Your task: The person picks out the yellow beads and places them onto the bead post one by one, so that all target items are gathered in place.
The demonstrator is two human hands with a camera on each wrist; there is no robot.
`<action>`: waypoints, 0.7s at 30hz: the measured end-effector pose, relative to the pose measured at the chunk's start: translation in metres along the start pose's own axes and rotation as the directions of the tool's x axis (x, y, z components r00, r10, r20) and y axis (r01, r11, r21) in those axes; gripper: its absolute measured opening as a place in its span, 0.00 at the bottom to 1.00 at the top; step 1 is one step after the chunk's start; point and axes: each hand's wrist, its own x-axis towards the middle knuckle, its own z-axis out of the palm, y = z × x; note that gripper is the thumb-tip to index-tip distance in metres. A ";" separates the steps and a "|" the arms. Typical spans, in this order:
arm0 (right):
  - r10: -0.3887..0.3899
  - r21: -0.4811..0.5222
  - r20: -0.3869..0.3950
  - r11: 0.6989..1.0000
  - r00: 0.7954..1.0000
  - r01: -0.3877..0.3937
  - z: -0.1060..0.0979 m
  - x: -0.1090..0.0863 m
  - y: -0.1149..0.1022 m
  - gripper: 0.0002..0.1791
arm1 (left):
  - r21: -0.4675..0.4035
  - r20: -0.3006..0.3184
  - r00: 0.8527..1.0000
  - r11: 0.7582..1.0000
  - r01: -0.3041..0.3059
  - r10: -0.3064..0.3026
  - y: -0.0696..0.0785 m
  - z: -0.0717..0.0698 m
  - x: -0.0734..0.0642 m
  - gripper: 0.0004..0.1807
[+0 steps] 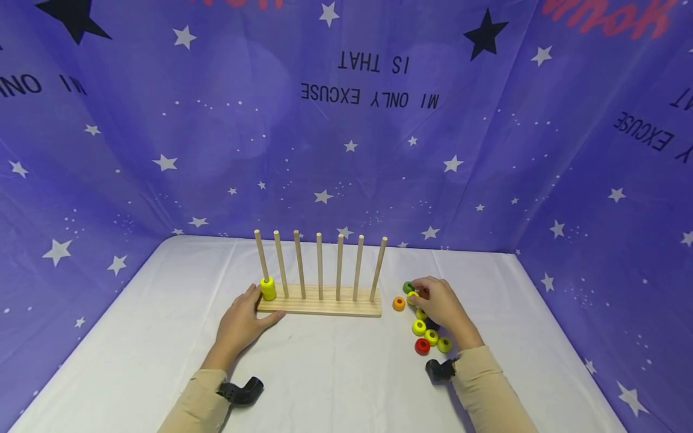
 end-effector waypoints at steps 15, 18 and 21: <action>0.033 -0.020 0.013 0.999 0.999 -0.032 0.001 -0.002 0.001 0.20 | -0.002 0.001 1.000 1.000 -0.011 0.011 0.000 -0.001 -0.001 0.52; 0.042 -0.022 0.019 0.999 0.999 -0.042 0.001 -0.003 0.000 0.18 | -0.002 -0.001 1.000 1.000 -0.013 0.013 0.000 -0.001 -0.001 0.52; 0.057 -0.013 0.027 0.998 0.998 -0.056 0.001 -0.004 0.000 0.18 | -0.003 -0.003 1.000 1.000 -0.011 0.011 0.001 -0.002 -0.001 0.52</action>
